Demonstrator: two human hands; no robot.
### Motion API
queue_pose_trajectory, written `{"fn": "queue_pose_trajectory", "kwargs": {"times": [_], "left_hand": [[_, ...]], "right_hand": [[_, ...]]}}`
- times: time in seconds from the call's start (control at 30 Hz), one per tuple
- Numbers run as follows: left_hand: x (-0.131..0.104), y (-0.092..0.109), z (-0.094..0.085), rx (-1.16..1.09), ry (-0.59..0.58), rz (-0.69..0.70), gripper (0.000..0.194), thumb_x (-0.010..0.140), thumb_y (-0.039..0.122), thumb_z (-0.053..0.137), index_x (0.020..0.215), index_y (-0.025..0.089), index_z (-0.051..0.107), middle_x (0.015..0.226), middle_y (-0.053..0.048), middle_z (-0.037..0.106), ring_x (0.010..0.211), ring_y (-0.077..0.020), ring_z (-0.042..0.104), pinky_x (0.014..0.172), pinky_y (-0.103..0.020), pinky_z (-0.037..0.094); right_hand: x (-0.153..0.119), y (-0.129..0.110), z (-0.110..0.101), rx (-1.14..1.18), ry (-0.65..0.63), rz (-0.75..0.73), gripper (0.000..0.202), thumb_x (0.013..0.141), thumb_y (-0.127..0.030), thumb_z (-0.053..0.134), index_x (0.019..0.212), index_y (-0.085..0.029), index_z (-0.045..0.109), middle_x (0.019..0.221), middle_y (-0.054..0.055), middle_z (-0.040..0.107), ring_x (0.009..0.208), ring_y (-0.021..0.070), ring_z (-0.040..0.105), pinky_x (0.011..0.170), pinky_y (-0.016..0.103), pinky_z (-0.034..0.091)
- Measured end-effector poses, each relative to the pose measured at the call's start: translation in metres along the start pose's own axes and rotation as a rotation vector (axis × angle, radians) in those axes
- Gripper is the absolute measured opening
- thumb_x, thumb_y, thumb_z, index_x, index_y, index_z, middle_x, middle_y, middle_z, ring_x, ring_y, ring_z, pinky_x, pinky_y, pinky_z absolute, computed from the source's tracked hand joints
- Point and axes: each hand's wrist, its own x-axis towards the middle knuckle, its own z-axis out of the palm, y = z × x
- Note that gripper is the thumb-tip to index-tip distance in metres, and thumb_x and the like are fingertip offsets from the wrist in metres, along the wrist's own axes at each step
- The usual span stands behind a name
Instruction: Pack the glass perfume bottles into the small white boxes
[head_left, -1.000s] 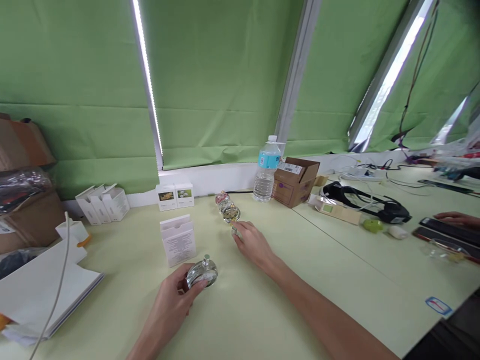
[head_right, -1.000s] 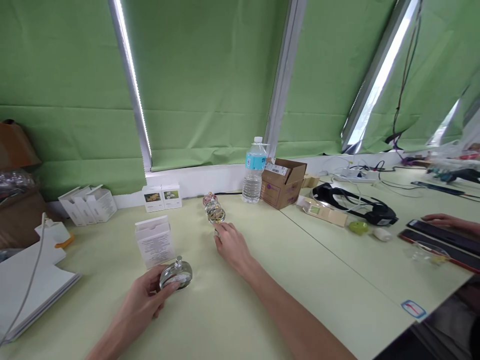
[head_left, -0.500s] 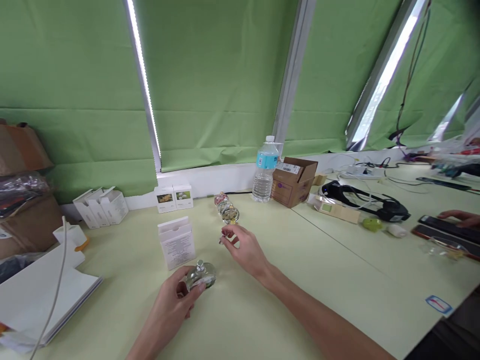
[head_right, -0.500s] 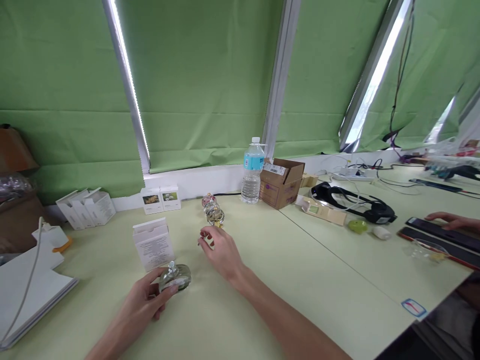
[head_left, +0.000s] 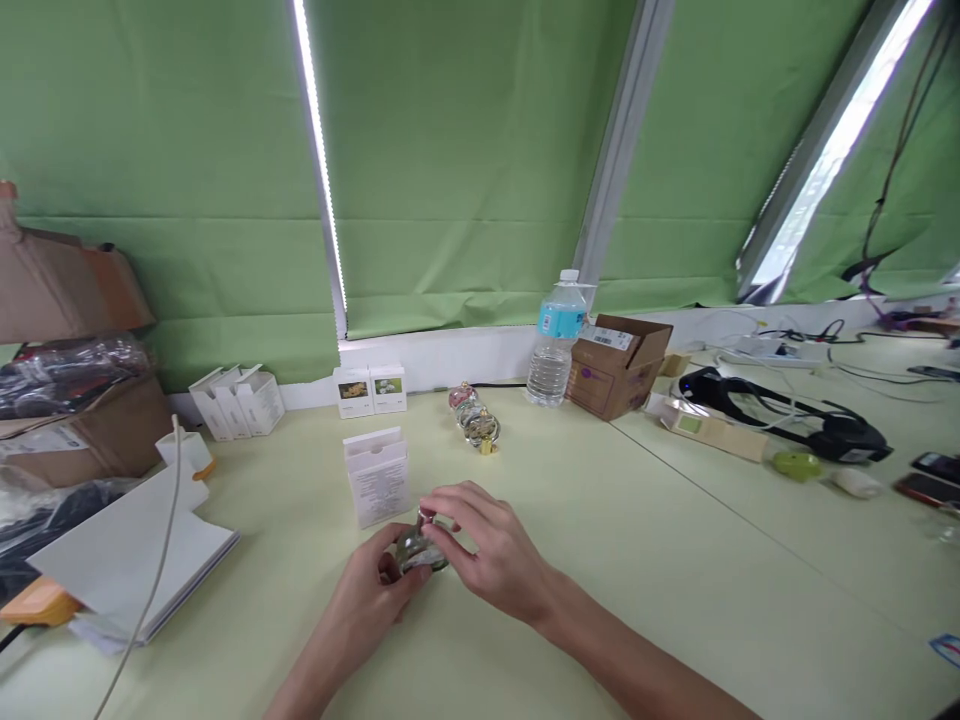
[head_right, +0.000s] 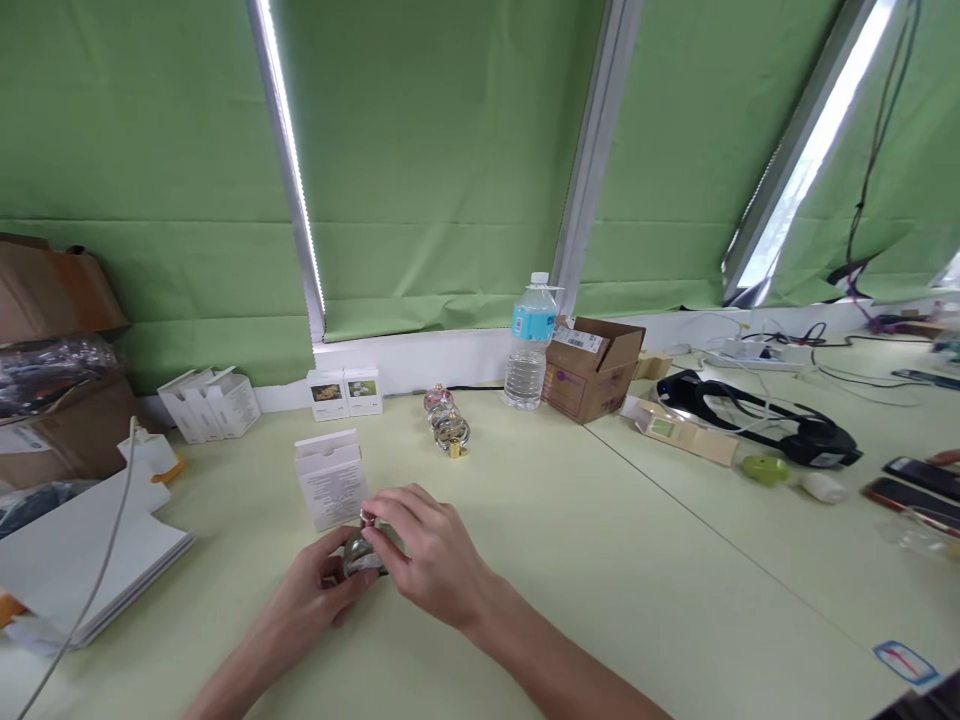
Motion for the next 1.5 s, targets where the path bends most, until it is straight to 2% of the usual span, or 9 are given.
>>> {"fn": "queue_pose_trajectory", "kwargs": {"times": [0.27, 0.37, 0.47, 0.63, 0.73, 0.83, 1.0, 1.33, 1.5], "left_hand": [[-0.003, 0.005, 0.003, 0.001, 0.038, -0.010, 0.043, 0.081, 0.041, 0.060, 0.117, 0.018, 0.054, 0.063, 0.005, 0.053, 0.046, -0.0092, 0.045, 0.046, -0.021, 0.038], [-0.008, 0.013, 0.004, 0.146, 0.141, 0.091, 0.050, 0.081, 0.039, 0.061, 0.126, 0.023, 0.048, 0.098, -0.005, 0.064, 0.054, -0.0101, 0.053, 0.054, -0.024, 0.046], [-0.015, 0.021, 0.005, 0.404, 0.248, 0.238, 0.067, 0.080, 0.035, 0.063, 0.141, 0.030, 0.033, 0.134, -0.010, 0.050, 0.063, -0.0115, 0.059, 0.061, -0.028, 0.051], [-0.025, 0.028, 0.008, 0.732, 0.273, 0.414, 0.080, 0.082, 0.041, 0.063, 0.148, 0.037, 0.017, 0.153, -0.009, 0.027, 0.088, -0.0198, 0.066, 0.072, -0.032, 0.056], [-0.025, 0.028, 0.009, 0.810, 0.257, 0.476, 0.077, 0.084, 0.040, 0.062, 0.148, 0.036, 0.019, 0.155, -0.007, 0.026, 0.117, -0.0271, 0.057, 0.085, -0.035, 0.054], [-0.023, 0.028, 0.010, 0.786, 0.243, 0.498, 0.075, 0.086, 0.033, 0.059, 0.149, 0.032, 0.017, 0.152, -0.007, 0.032, 0.129, -0.0267, 0.046, 0.095, -0.037, 0.051], [-0.023, 0.030, 0.011, 0.692, 0.243, 0.470, 0.073, 0.086, 0.029, 0.060, 0.147, 0.033, 0.021, 0.143, -0.006, 0.045, 0.124, -0.0248, 0.051, 0.096, -0.038, 0.051], [-0.021, 0.026, 0.012, 0.612, 0.259, 0.408, 0.061, 0.088, 0.024, 0.053, 0.144, 0.034, 0.029, 0.138, -0.005, 0.051, 0.112, -0.0225, 0.059, 0.086, -0.034, 0.055], [-0.020, 0.024, 0.012, 0.583, 0.253, 0.424, 0.061, 0.088, 0.022, 0.052, 0.143, 0.036, 0.029, 0.138, -0.003, 0.051, 0.111, -0.0206, 0.059, 0.081, -0.030, 0.056]], "right_hand": [[0.001, -0.003, -0.006, 0.030, -0.067, 0.023, 0.030, 0.090, -0.022, 0.053, 0.120, -0.023, 0.057, 0.109, 0.008, 0.066, 0.100, 0.0210, 0.060, 0.082, 0.035, 0.053], [0.002, -0.004, -0.007, 0.061, -0.069, 0.045, 0.026, 0.091, -0.023, 0.053, 0.116, -0.023, 0.060, 0.107, 0.008, 0.067, 0.099, 0.0205, 0.061, 0.083, 0.035, 0.054], [0.004, -0.003, -0.008, 0.088, -0.076, 0.062, 0.023, 0.091, -0.021, 0.053, 0.112, -0.024, 0.061, 0.105, 0.006, 0.068, 0.098, 0.0190, 0.062, 0.084, 0.033, 0.053], [0.006, -0.006, -0.012, 0.056, -0.105, 0.063, 0.018, 0.091, -0.021, 0.053, 0.107, -0.024, 0.061, 0.106, 0.005, 0.066, 0.100, 0.0189, 0.060, 0.084, 0.032, 0.051], [0.006, -0.008, -0.012, 0.059, -0.114, 0.038, 0.014, 0.091, -0.019, 0.052, 0.101, -0.024, 0.062, 0.105, 0.005, 0.066, 0.099, 0.0184, 0.060, 0.082, 0.032, 0.051], [0.005, -0.008, -0.010, 0.090, -0.103, 0.051, 0.014, 0.092, -0.018, 0.051, 0.100, -0.025, 0.060, 0.102, 0.004, 0.067, 0.097, 0.0181, 0.060, 0.082, 0.032, 0.051], [0.005, -0.009, -0.006, 0.136, -0.100, 0.097, 0.014, 0.093, -0.018, 0.049, 0.098, -0.025, 0.060, 0.100, 0.004, 0.069, 0.096, 0.0191, 0.062, 0.083, 0.033, 0.051], [0.004, -0.008, -0.008, 0.125, -0.184, 0.162, 0.027, 0.085, -0.008, 0.047, 0.101, -0.025, 0.060, 0.092, 0.002, 0.069, 0.088, 0.0184, 0.062, 0.080, 0.032, 0.051], [0.005, -0.009, -0.008, 0.140, -0.158, 0.151, 0.026, 0.086, -0.009, 0.048, 0.102, -0.025, 0.061, 0.096, 0.002, 0.069, 0.090, 0.0184, 0.062, 0.080, 0.032, 0.050]]}}
